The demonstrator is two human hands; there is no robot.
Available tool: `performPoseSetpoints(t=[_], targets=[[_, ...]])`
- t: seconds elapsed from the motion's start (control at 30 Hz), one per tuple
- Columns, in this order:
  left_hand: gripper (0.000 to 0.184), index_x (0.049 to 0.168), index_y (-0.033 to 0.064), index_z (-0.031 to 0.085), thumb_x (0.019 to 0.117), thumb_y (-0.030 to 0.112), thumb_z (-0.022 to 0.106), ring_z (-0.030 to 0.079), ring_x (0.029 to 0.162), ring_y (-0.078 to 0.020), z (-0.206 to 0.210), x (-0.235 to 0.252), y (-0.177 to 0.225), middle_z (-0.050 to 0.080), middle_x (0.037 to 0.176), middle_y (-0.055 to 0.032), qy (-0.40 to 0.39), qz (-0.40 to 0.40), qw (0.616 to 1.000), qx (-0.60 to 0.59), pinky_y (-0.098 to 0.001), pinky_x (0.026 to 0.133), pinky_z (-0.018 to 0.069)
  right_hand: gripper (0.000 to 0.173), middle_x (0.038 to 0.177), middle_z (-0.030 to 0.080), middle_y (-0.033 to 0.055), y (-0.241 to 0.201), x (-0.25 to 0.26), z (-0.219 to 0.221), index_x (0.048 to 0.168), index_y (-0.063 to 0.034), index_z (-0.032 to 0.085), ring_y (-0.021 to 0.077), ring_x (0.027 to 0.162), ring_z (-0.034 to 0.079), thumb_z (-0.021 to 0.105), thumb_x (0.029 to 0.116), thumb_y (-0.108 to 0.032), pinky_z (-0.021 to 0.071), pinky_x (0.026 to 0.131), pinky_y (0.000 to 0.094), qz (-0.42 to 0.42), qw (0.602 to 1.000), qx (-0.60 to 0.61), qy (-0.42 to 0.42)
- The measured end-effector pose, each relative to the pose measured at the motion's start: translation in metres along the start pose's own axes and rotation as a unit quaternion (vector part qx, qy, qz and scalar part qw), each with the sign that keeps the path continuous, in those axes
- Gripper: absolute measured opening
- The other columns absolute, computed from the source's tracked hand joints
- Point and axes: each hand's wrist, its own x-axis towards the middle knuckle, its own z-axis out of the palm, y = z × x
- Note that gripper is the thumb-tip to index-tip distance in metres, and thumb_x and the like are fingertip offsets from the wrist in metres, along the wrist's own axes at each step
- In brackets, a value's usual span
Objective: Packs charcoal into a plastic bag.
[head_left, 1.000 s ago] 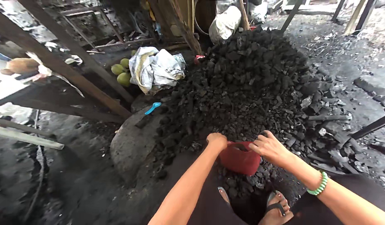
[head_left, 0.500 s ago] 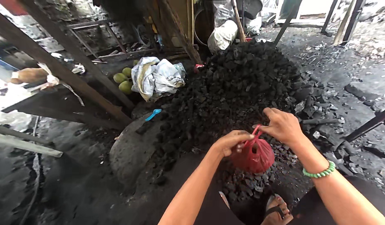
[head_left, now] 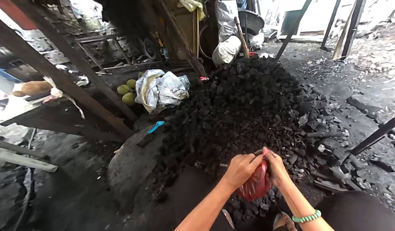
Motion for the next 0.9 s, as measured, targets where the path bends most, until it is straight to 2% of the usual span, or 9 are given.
performPoseSetpoints(t=[0.13,0.2,0.27,0.3,0.4,0.5,0.6,0.77,0.9], targets=[[0.009,0.082,0.0041,0.07,0.0874,0.001,0.064,0.067,0.063,-0.0228,-0.015,0.004,0.009,0.065,0.072,-0.0088,-0.029,-0.012,0.999,0.029,-0.0348,0.055,0.0556,0.022,0.068,0.063,0.0007,-0.014,-0.005,0.009,0.109,-0.0067,0.064,0.0061,0.052,0.058,0.051,0.0905,-0.009,0.0498,0.049,0.0224,-0.042,0.997,-0.013,-0.058],[0.015,0.091,-0.0009,0.073,0.0944,0.008,0.062,0.072,0.077,-0.0313,-0.042,0.02,0.027,0.07,0.083,-0.0159,-0.198,-0.146,0.966,-0.083,-0.0477,0.068,0.0585,0.021,0.064,0.061,-0.0018,-0.021,-0.006,0.006,0.11,-0.0047,0.063,0.0049,0.051,0.055,0.052,0.0926,-0.01,0.0473,0.049,0.0225,-0.055,0.992,-0.089,-0.076],[0.028,0.111,-0.0036,0.071,0.1045,0.018,0.054,0.066,0.102,-0.0285,-0.068,0.049,0.032,0.069,0.107,-0.0175,-0.383,-0.331,0.818,-0.273,-0.048,0.093,0.0502,0.017,0.06,0.058,-0.0037,-0.024,-0.008,-0.001,0.104,-0.004,0.065,0.0043,0.049,0.051,0.052,0.0939,-0.01,0.0454,0.049,0.0227,-0.059,0.984,-0.137,-0.098],[0.026,0.109,-0.0033,0.07,0.1046,0.017,0.054,0.062,0.094,-0.0198,-0.069,0.054,0.031,0.067,0.103,-0.0128,-0.386,-0.411,0.743,-0.361,-0.0386,0.088,0.0487,0.016,0.06,0.059,-0.0042,-0.023,-0.01,-0.004,0.1,-0.0047,0.067,0.0036,0.048,0.051,0.053,0.0945,-0.01,0.0452,0.049,0.022,-0.065,0.982,-0.144,-0.105],[0.019,0.087,0.0089,0.058,0.1034,0.009,0.049,0.056,0.06,-0.0052,-0.057,0.053,0.035,0.058,0.07,0.0017,-0.171,-0.631,0.482,-0.584,-0.0202,0.059,0.0503,0.016,0.063,0.061,-0.0064,-0.021,-0.018,-0.007,0.096,-0.0084,0.07,0.0005,0.047,0.049,0.054,0.0947,-0.011,0.0443,0.047,0.0183,-0.128,0.984,-0.104,-0.073],[0.029,0.073,0.0133,0.053,0.1008,0.005,0.046,0.05,0.049,-0.0048,-0.059,0.058,0.04,0.049,0.057,0.0036,-0.002,-0.671,0.324,-0.667,-0.0177,0.051,0.0479,0.018,0.069,0.063,-0.0082,-0.018,-0.015,-0.019,0.105,-0.0055,0.068,-0.0012,0.051,0.053,0.052,0.0985,-0.011,0.0501,0.052,0.0182,-0.242,0.962,-0.121,0.028],[0.034,0.068,0.0139,0.053,0.0982,0.002,0.045,0.047,0.046,-0.0032,-0.069,0.057,0.041,0.045,0.052,0.0055,0.005,-0.638,0.269,-0.722,-0.0165,0.05,0.0472,0.033,0.096,0.066,-0.0004,-0.006,-0.009,-0.045,0.115,0.0018,0.061,0.003,0.078,0.062,0.039,0.1054,-0.02,0.0549,0.073,0.0232,-0.235,0.956,-0.12,0.131],[0.034,0.063,0.0138,0.057,0.0939,0.006,0.045,0.052,0.047,-0.0045,-0.07,0.058,0.036,0.049,0.052,0.0052,0.022,-0.558,0.241,-0.794,-0.0188,0.053,0.0514,0.074,0.118,0.067,0.0079,0.014,-0.051,-0.033,0.145,-0.0071,0.044,0.012,0.106,0.065,0.002,0.1078,-0.055,0.056,0.09,0.0315,0.024,0.995,0.066,0.076],[0.034,0.067,0.0148,0.058,0.0987,0.015,0.045,0.056,0.054,-0.0065,-0.067,0.051,0.03,0.052,0.059,0.0044,0.089,-0.531,0.264,-0.8,-0.0208,0.058,0.0535,0.074,0.096,0.074,0.0056,0.039,-0.041,-0.025,0.124,-0.0127,0.059,0.0143,0.088,0.073,0.01,0.1052,-0.064,0.0626,0.074,0.0351,0.05,0.965,0.248,0.074]])
